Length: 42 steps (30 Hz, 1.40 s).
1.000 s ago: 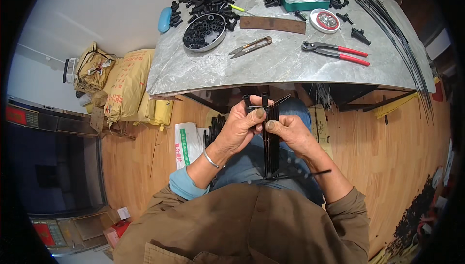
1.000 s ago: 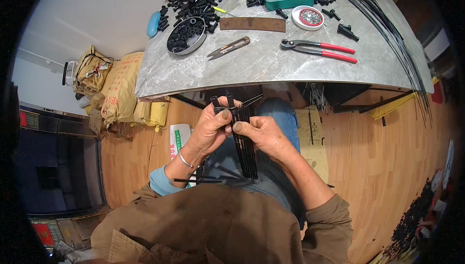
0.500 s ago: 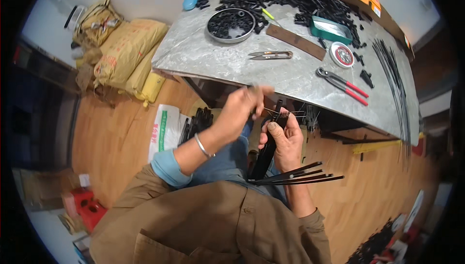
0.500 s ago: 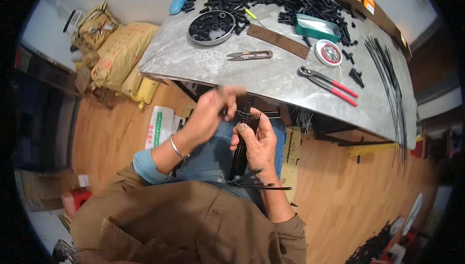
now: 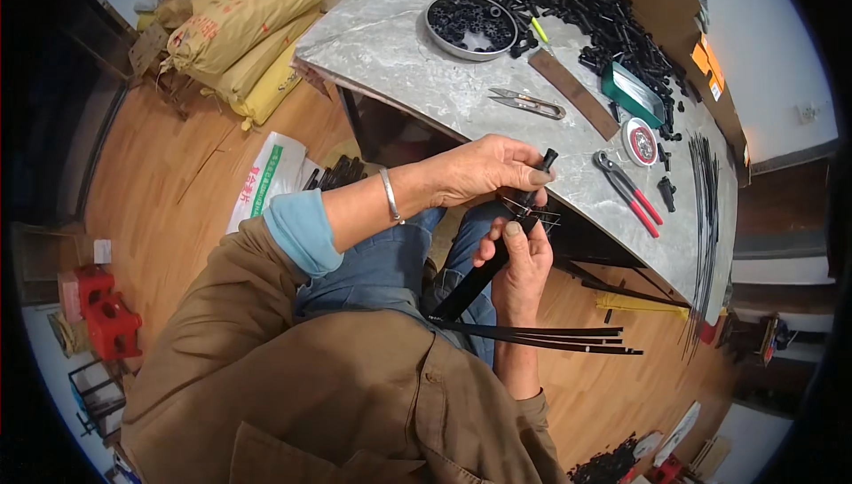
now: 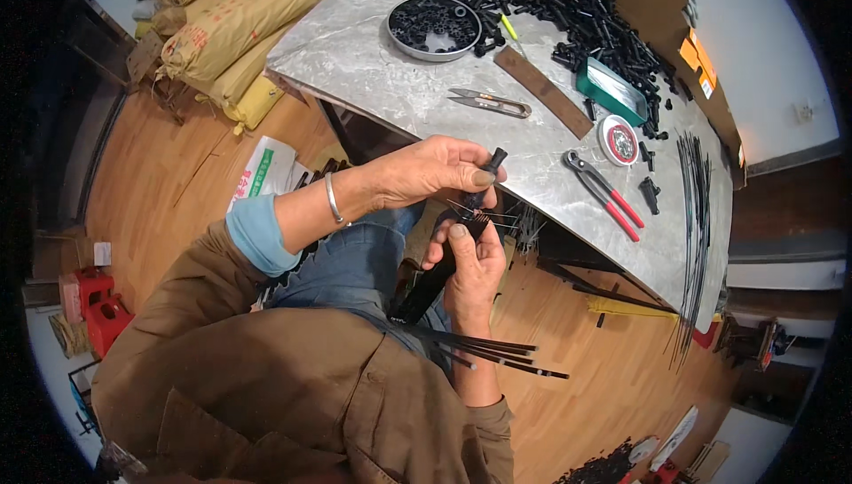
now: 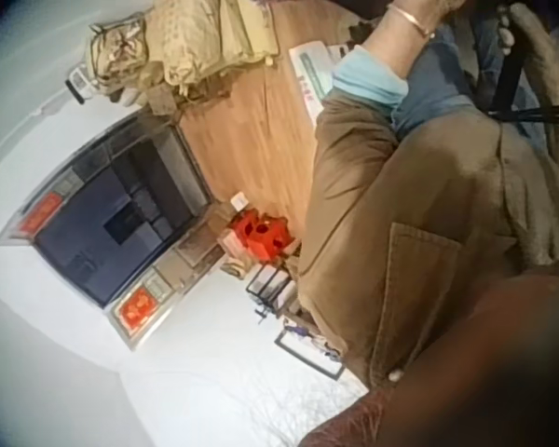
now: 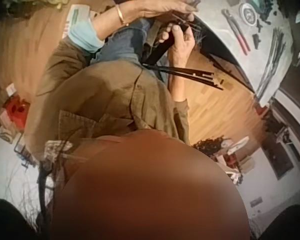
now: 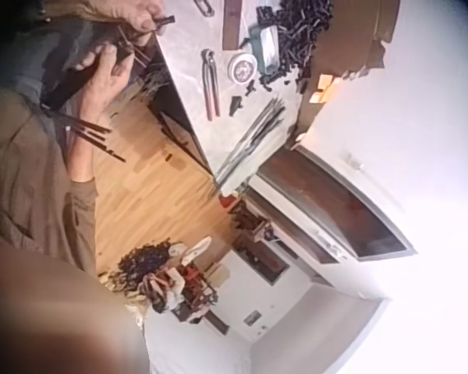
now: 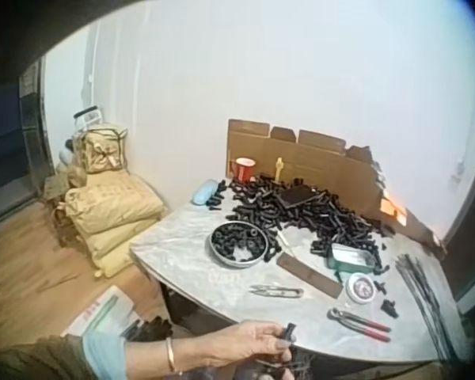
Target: Bundling metal rods together using plastic spacers and cable ties, then trimming the ties with pliers.
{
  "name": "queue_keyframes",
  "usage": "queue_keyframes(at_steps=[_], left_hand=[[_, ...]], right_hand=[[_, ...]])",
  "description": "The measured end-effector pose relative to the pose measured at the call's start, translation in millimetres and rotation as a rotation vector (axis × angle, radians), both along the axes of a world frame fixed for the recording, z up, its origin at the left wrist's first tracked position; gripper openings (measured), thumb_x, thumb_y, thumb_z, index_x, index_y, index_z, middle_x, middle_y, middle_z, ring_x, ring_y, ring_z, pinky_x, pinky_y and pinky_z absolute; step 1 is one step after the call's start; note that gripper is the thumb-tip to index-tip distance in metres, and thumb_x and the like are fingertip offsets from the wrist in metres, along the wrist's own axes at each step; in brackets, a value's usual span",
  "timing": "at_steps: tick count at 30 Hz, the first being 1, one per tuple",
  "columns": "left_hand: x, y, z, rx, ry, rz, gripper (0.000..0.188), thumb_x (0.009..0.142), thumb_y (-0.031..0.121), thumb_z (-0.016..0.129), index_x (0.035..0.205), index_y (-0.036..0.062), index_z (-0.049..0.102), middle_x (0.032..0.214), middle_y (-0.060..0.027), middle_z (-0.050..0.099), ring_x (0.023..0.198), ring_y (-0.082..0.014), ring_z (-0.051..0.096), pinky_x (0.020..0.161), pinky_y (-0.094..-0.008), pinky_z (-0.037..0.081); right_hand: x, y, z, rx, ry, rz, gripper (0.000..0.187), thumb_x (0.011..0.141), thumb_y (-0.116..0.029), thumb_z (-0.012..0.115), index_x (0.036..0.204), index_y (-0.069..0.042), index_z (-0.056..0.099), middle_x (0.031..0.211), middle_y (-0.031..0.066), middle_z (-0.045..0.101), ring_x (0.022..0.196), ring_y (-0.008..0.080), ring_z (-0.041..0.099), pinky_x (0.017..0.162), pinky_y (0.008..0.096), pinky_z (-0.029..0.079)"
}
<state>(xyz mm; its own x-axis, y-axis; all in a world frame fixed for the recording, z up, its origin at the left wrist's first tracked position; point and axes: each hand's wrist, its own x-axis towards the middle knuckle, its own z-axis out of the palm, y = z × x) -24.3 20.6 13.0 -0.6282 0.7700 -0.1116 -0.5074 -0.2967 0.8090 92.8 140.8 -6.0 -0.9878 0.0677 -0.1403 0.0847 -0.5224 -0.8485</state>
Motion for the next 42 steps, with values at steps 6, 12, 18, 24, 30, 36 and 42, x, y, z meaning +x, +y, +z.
queue_keyframes(at_steps=[6, 12, 18, 24, 30, 36, 42], left_hand=[[1, 0, -2, -0.018, 0.089, 0.028, 0.040, 0.086, 0.023, 0.071, 0.113, -0.0025, 0.056, 0.095, -0.0090, 0.065, 0.089, -0.0123, 0.062, 0.079, -0.0242, 0.050], [4, 4, 0, -0.124, 0.131, 0.159, 0.042, 0.081, 0.019, 0.075, 0.109, -0.0043, 0.055, 0.094, -0.0091, 0.064, 0.085, -0.0139, 0.063, 0.075, -0.0253, 0.051], [1, 5, -3, -0.126, 0.180, 0.146, 0.038, 0.083, 0.020, 0.073, 0.108, -0.0036, 0.057, 0.093, -0.0083, 0.064, 0.086, -0.0129, 0.062, 0.076, -0.0251, 0.051], [6, 4, -3, -0.101, 0.195, 0.130, 0.034, 0.087, 0.024, 0.069, 0.107, -0.0012, 0.059, 0.093, -0.0062, 0.064, 0.087, -0.0110, 0.061, 0.076, -0.0238, 0.050], [13, 5, -2, -0.079, 0.210, 0.180, 0.031, 0.093, 0.026, 0.062, 0.098, -0.0040, 0.060, 0.085, -0.0055, 0.063, 0.081, -0.0094, 0.060, 0.072, -0.0231, 0.050], [15, 5, -2, -0.099, 0.267, 0.169, 0.033, 0.093, 0.028, 0.060, 0.109, -0.0006, 0.060, 0.091, -0.0039, 0.064, 0.085, -0.0074, 0.057, 0.074, -0.0231, 0.048], [26, 5, -2, -0.217, 0.298, 0.288, 0.033, 0.093, 0.028, 0.061, 0.108, -0.0007, 0.060, 0.090, -0.0040, 0.065, 0.084, -0.0079, 0.059, 0.074, -0.0228, 0.049]], right_hand=[[-3, 0, -2, 0.043, -0.003, 0.004, 0.024, 0.091, -0.020, 0.063, 0.099, 0.000, 0.054, 0.079, 0.0071, 0.055, 0.057, 0.0140, 0.053, 0.047, 0.0276, 0.046], [-4, 1, -2, 0.052, -0.008, 0.001, 0.021, 0.091, -0.019, 0.061, 0.099, -0.001, 0.054, 0.078, 0.0065, 0.054, 0.056, 0.0132, 0.052, 0.047, 0.0274, 0.045], [-5, -1, 0, 0.050, -0.020, -0.013, 0.018, 0.092, -0.017, 0.059, 0.098, -0.001, 0.054, 0.078, 0.0064, 0.054, 0.055, 0.0131, 0.051, 0.047, 0.0275, 0.044], [-4, -2, 0, 0.058, -0.023, -0.044, 0.016, 0.092, -0.016, 0.058, 0.097, -0.001, 0.054, 0.077, 0.0062, 0.054, 0.054, 0.0130, 0.050, 0.046, 0.0273, 0.044], [-2, -4, 2, 0.070, -0.035, -0.057, 0.017, 0.092, -0.016, 0.059, 0.095, -0.001, 0.054, 0.077, 0.0060, 0.054, 0.054, 0.0126, 0.050, 0.046, 0.0267, 0.043], [-2, -5, 4, 0.069, -0.025, -0.055, 0.018, 0.092, -0.017, 0.060, 0.095, -0.001, 0.053, 0.077, 0.0063, 0.054, 0.054, 0.0127, 0.051, 0.046, 0.0263, 0.043], [-2, -2, 0, 0.034, -0.026, -0.042, 0.019, 0.092, -0.017, 0.061, 0.097, -0.001, 0.053, 0.078, 0.0071, 0.055, 0.055, 0.0130, 0.051, 0.046, 0.0271, 0.043]])
